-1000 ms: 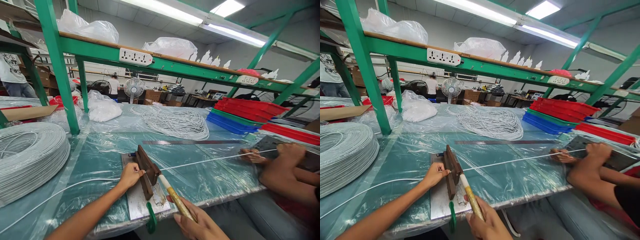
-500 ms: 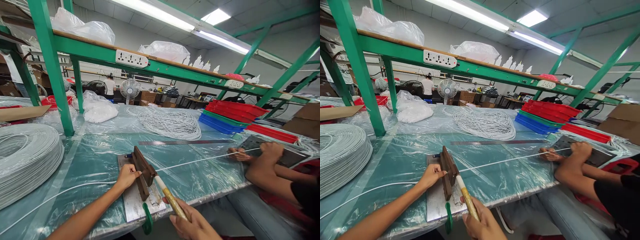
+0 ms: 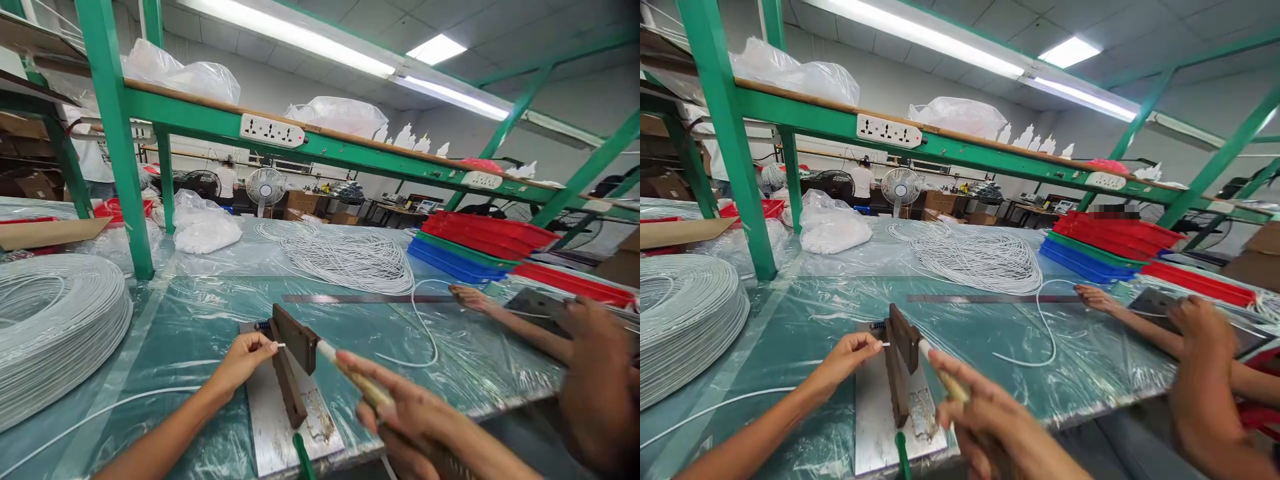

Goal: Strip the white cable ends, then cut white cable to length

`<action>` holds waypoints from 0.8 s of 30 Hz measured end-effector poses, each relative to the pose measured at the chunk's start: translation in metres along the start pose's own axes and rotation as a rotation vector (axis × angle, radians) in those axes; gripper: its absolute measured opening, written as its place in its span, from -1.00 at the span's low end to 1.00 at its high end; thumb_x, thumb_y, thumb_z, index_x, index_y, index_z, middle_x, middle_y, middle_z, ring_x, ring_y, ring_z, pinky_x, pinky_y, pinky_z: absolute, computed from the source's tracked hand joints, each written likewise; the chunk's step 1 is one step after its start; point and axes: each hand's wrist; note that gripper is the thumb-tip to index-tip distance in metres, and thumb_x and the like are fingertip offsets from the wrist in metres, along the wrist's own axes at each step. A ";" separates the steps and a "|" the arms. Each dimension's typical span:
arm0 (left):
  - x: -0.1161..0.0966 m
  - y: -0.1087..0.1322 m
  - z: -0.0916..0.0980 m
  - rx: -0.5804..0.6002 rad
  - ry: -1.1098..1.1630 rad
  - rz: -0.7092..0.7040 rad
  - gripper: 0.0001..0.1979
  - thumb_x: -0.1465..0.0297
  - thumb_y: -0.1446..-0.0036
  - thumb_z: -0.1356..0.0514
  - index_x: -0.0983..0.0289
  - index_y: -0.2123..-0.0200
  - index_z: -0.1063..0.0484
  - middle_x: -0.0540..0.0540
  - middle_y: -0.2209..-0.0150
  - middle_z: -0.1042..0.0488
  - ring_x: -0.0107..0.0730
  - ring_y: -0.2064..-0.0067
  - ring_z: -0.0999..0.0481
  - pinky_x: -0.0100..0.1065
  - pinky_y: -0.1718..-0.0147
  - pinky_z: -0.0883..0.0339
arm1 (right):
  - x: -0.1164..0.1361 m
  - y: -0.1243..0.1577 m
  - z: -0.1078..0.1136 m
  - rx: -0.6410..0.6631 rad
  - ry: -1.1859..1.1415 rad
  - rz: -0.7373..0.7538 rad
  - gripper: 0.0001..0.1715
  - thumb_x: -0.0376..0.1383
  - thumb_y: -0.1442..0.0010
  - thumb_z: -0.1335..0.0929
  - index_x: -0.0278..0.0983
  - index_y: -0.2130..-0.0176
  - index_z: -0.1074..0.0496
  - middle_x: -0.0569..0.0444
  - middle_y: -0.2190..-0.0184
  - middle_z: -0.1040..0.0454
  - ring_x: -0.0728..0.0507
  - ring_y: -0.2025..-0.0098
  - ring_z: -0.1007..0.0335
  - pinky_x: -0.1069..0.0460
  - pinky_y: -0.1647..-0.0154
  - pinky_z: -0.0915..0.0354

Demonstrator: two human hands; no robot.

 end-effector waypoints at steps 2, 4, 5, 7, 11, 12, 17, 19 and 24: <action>-0.003 0.005 0.003 0.030 0.020 0.008 -0.55 0.01 0.22 -0.23 0.32 0.58 -0.31 -0.10 0.62 -0.13 -0.55 0.54 -0.04 -0.44 0.52 0.11 | 0.033 -0.012 -0.002 -0.017 -0.144 0.006 -0.60 -0.18 -0.07 -0.31 -0.21 0.06 -0.34 0.09 0.45 -0.38 0.10 0.62 -0.15 0.20 0.62 -0.21; -0.002 0.007 0.004 0.047 0.021 0.020 -0.54 0.01 0.22 -0.24 0.34 0.56 -0.34 -0.09 0.62 -0.15 -0.55 0.54 -0.06 -0.44 0.52 0.11 | 0.065 -0.033 -0.005 -0.039 -0.160 0.081 -0.61 -0.08 -0.14 -0.24 -0.29 0.16 -0.37 0.03 0.48 -0.40 0.02 0.55 -0.26 0.15 0.53 -0.29; 0.000 0.007 0.004 0.054 0.016 0.029 -0.53 0.00 0.21 -0.24 0.35 0.55 -0.35 -0.09 0.62 -0.16 -0.55 0.54 -0.07 -0.44 0.53 0.11 | 0.079 -0.047 -0.005 -0.037 -0.147 0.117 -0.53 -0.02 -0.18 -0.16 -0.31 0.17 -0.35 0.00 0.49 -0.40 0.00 0.55 -0.28 0.12 0.50 -0.31; 0.004 0.008 0.002 0.072 -0.002 0.038 -0.51 -0.02 0.19 -0.21 0.36 0.51 -0.39 -0.09 0.65 -0.17 -0.55 0.56 -0.09 -0.44 0.55 0.12 | 0.105 -0.081 -0.005 -0.033 -0.112 0.161 -0.39 0.06 -0.21 -0.02 -0.33 0.16 -0.30 -0.06 0.50 -0.42 -0.04 0.52 -0.34 0.08 0.44 -0.33; 0.011 0.012 -0.001 0.084 -0.051 -0.010 -0.43 -0.08 0.09 -0.09 0.39 0.47 -0.43 -0.11 0.69 -0.12 -0.57 0.61 -0.05 -0.44 0.57 0.14 | 0.137 -0.161 0.001 -0.041 0.008 0.220 -0.35 0.15 -0.15 -0.01 -0.30 0.19 -0.23 -0.12 0.45 -0.48 -0.08 0.48 -0.39 0.03 0.37 -0.32; 0.012 0.013 -0.002 0.079 -0.054 -0.022 -0.42 -0.08 0.07 -0.06 0.39 0.47 -0.43 -0.12 0.70 -0.10 -0.57 0.61 -0.03 -0.43 0.58 0.15 | 0.141 -0.181 0.003 -0.065 0.042 0.216 -0.36 0.17 -0.14 -0.02 -0.28 0.21 -0.22 -0.11 0.45 -0.49 -0.07 0.49 -0.39 0.04 0.38 -0.30; 0.004 0.022 -0.006 0.039 0.007 -0.040 -0.41 -0.10 0.07 -0.03 0.37 0.51 -0.41 -0.16 0.73 0.03 -0.59 0.64 0.06 -0.42 0.62 0.23 | 0.144 -0.250 0.004 -0.148 0.151 0.146 -0.36 0.18 -0.10 -0.08 -0.28 0.16 -0.18 -0.09 0.37 -0.49 -0.07 0.46 -0.38 0.08 0.46 -0.22; -0.003 0.024 -0.007 0.025 0.043 -0.034 -0.42 -0.11 0.08 -0.04 0.36 0.51 -0.38 -0.17 0.75 0.05 -0.60 0.66 0.10 -0.42 0.63 0.24 | 0.138 -0.261 0.000 -0.166 0.206 0.177 -0.36 0.14 -0.12 -0.09 -0.32 0.09 -0.14 -0.12 0.33 -0.49 -0.08 0.40 -0.40 0.09 0.47 -0.19; -0.028 0.031 0.000 -0.105 0.169 -0.064 -0.45 -0.10 0.09 -0.07 0.34 0.51 -0.35 -0.16 0.76 -0.03 -0.60 0.68 0.06 -0.44 0.64 0.21 | 0.116 -0.254 -0.011 -0.161 0.314 0.417 -0.44 -0.09 -0.13 -0.24 -0.34 -0.02 -0.09 0.02 0.35 -0.45 -0.03 0.26 -0.34 0.13 0.31 -0.16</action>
Point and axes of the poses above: each hand's wrist, its own y-axis away from the middle knuckle, its own z-axis out of the back of the hand, x = y × z
